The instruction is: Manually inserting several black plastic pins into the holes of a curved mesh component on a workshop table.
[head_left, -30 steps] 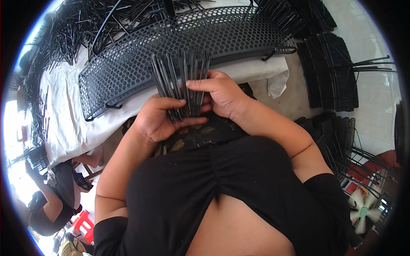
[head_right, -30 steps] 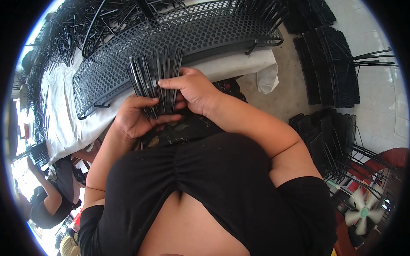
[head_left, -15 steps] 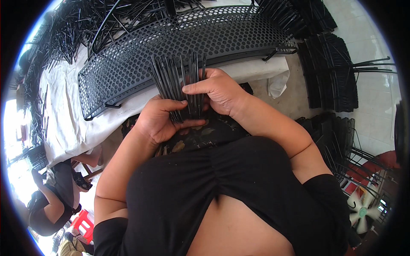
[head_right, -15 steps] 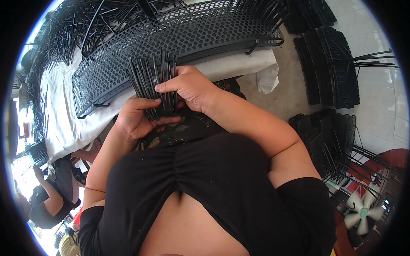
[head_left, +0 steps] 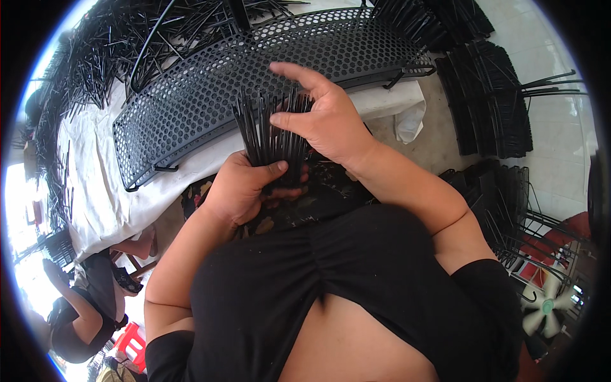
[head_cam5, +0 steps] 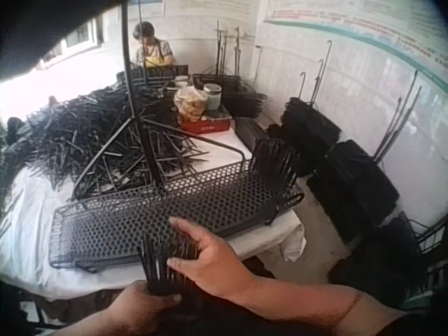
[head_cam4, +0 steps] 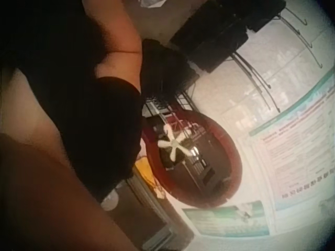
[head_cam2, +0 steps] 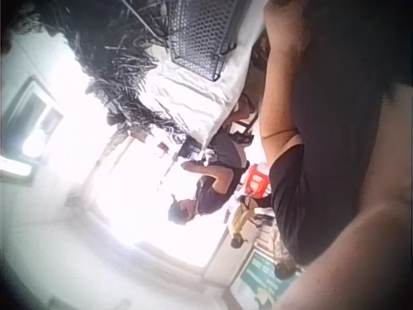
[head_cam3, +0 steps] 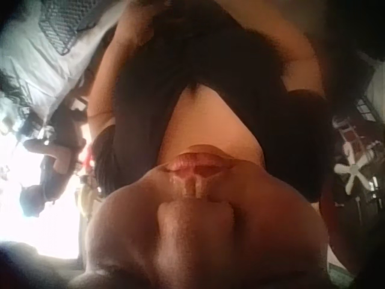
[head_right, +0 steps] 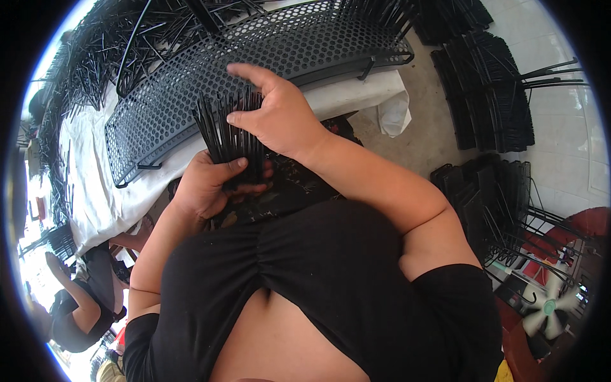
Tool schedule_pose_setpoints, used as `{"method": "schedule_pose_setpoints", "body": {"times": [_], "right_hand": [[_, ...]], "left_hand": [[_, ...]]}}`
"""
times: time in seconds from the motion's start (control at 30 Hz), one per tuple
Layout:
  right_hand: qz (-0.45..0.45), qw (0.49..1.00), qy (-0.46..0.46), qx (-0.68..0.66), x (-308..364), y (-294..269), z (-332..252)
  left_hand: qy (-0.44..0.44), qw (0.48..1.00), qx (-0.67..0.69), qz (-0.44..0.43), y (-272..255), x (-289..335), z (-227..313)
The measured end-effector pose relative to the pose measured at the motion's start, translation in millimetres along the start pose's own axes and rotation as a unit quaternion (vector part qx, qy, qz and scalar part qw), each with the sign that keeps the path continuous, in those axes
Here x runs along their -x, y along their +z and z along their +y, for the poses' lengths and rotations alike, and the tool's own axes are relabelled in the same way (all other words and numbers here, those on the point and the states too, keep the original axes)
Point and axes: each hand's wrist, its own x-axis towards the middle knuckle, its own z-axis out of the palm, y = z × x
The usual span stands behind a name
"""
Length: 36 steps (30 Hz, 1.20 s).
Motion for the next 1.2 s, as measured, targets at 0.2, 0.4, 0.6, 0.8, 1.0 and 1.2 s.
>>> {"method": "schedule_pose_setpoints", "body": {"times": [0.2,0.4,0.6,0.8,1.0,1.2], "right_hand": [[-0.052,0.992,0.021,0.116,-2,-9,-2],[-0.064,0.991,0.032,0.113,-1,-11,-3],[-0.073,0.991,0.116,0.006,4,-15,-8],[0.045,0.993,0.032,-0.101,-6,-73,-34],[0.299,0.861,-0.391,0.129,-28,-186,-66],[0.326,0.846,-0.348,0.238,-18,-194,-63]], "left_hand": [[-0.016,1.000,-0.002,0.000,-2,-1,-1],[-0.017,0.999,-0.040,0.013,5,0,0],[-0.017,0.995,-0.093,0.019,6,1,-1],[0.005,0.996,-0.072,0.052,-4,2,5],[0.021,0.998,-0.023,0.050,-22,-5,11],[0.032,0.998,-0.020,0.054,-21,-7,15]]}}
